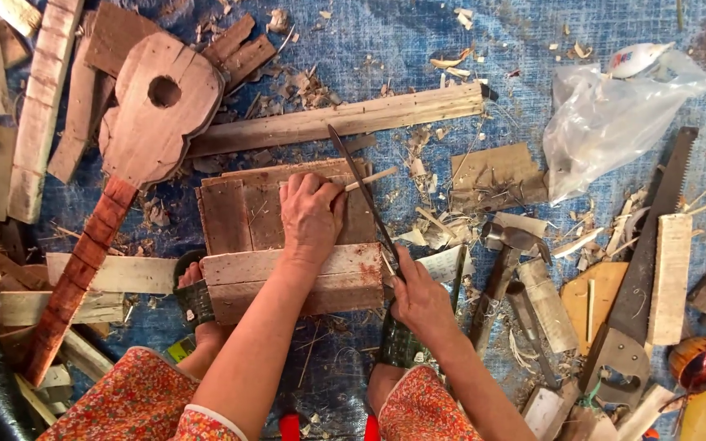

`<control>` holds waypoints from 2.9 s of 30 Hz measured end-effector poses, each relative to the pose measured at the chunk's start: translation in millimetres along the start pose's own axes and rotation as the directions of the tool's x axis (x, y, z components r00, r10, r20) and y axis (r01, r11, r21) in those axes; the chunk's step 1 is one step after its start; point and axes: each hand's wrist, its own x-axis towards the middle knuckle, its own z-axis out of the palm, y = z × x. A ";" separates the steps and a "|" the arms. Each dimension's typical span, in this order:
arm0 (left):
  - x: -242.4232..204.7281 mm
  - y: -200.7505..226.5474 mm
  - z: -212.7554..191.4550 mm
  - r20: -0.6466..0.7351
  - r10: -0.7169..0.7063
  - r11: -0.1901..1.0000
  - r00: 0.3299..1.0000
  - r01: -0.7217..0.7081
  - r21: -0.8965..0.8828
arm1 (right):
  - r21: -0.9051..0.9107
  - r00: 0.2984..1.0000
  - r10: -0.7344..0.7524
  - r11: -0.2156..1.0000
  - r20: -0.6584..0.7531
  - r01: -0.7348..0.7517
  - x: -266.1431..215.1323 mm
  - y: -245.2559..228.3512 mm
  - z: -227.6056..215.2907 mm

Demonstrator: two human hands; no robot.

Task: Shaping and assembling wooden components for a handmade stringed instrument using various hand tools.

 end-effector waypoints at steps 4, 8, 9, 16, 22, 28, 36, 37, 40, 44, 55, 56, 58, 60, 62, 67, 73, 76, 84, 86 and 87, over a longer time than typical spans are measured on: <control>0.5 -0.7 1.4 0.025 -0.005 1.000 1.000 0.005 0.025 | -0.121 0.999 0.017 0.993 0.048 -0.011 2.6 7.6 -0.5; -6.0 9.3 -3.5 0.053 -0.085 0.991 0.995 0.090 -0.099 | -0.126 0.994 0.045 0.991 0.102 -0.032 4.4 4.8 -5.4; -25.0 27.3 -8.7 0.051 -0.083 0.991 0.995 0.088 -0.102 | -0.128 0.994 0.046 0.991 0.100 -0.033 4.8 3.9 -8.3; -123.7 123.1 -21.7 0.858 -0.281 0.371 0.430 0.873 -0.316 | -0.033 0.964 0.147 0.989 0.223 -0.143 15.5 -12.5 -27.8; -144.0 154.9 -37.3 0.931 -0.145 -0.012 0.336 0.940 -0.341 | 0.069 0.955 0.176 0.978 0.238 -0.198 11.7 -25.8 -37.8; -159.4 168.8 3.2 0.957 -0.062 -0.438 0.282 0.854 -0.280 | 0.152 0.952 0.147 0.969 0.270 -0.193 9.1 -30.4 -39.8; -138.1 179.9 -14.7 0.967 -0.127 0.130 0.219 0.971 -0.202 | 0.133 0.941 0.090 0.981 0.327 -0.140 9.8 -26.8 -23.7; -135.6 181.5 -17.3 0.967 -0.145 0.254 0.210 0.952 -0.169 | 0.172 0.945 0.081 0.975 0.317 -0.141 8.8 -28.4 -25.1; -123.3 174.3 -27.9 0.960 -0.184 0.482 0.210 0.871 -0.098 | 0.216 0.948 0.062 0.967 0.312 -0.134 9.4 -34.6 -33.3; -111.8 140.1 -50.5 0.944 -0.257 0.739 0.209 0.672 0.052 | 0.238 0.919 0.159 0.937 0.360 -0.255 9.4 -42.8 -39.1; -5.7 9.9 9.5 -0.007 -0.059 0.998 0.998 0.059 -0.009 | 0.079 0.982 0.031 0.996 0.188 -0.047 9.3 11.0 -8.3; -4.7 7.6 14.9 -0.031 -0.017 0.998 0.999 0.018 0.057 | 0.071 0.989 0.005 0.997 0.150 -0.016 9.5 13.2 -4.8; -5.2 6.6 22.9 -0.041 -0.015 0.997 0.999 0.018 0.074 | 0.055 0.991 0.007 0.998 0.137 -0.015 9.2 5.8 -8.4; -4.1 5.6 27.8 -0.060 -0.011 0.996 0.998 0.017 0.092 | 0.037 0.993 0.002 0.999 0.120 -0.006 10.5 -0.3 -11.8; -6.1 4.2 31.1 -0.048 -0.014 0.994 0.999 0.019 0.110 | 0.015 0.980 0.085 0.996 0.178 -0.089 10.4 -3.7 -12.2; 0.2 15.9 20.3 -0.007 -0.070 0.991 0.998 0.070 0.113 | -0.059 0.975 0.136 0.990 0.173 -0.128 10.1 -21.4 -19.4; 4.8 19.0 16.9 0.053 -0.116 0.987 0.992 0.110 0.114 | -0.058 0.982 0.109 0.993 0.153 -0.101 5.8 -19.5 -18.4; 5.0 19.6 14.4 0.076 -0.132 0.987 0.988 0.124 0.106 | -0.066 0.987 0.081 0.995 0.138 -0.072 4.6 -18.2 -19.4; 2.9 18.4 17.9 0.060 -0.143 0.983 0.988 0.135 0.123 | -0.040 0.954 0.191 0.982 0.229 -0.187 4.6 -14.9 -20.1; 6.1 26.1 -1.2 0.068 -0.147 0.986 0.987 0.140 0.094 | -0.037 1.000 -0.019 0.999 0.023 0.019 -1.1 -2.7 -4.3; 10.5 28.3 -6.2 0.067 -0.161 0.982 0.985 0.153 0.114 | -0.026 0.999 -0.032 0.999 0.040 0.034 2.2 -9.1 -10.6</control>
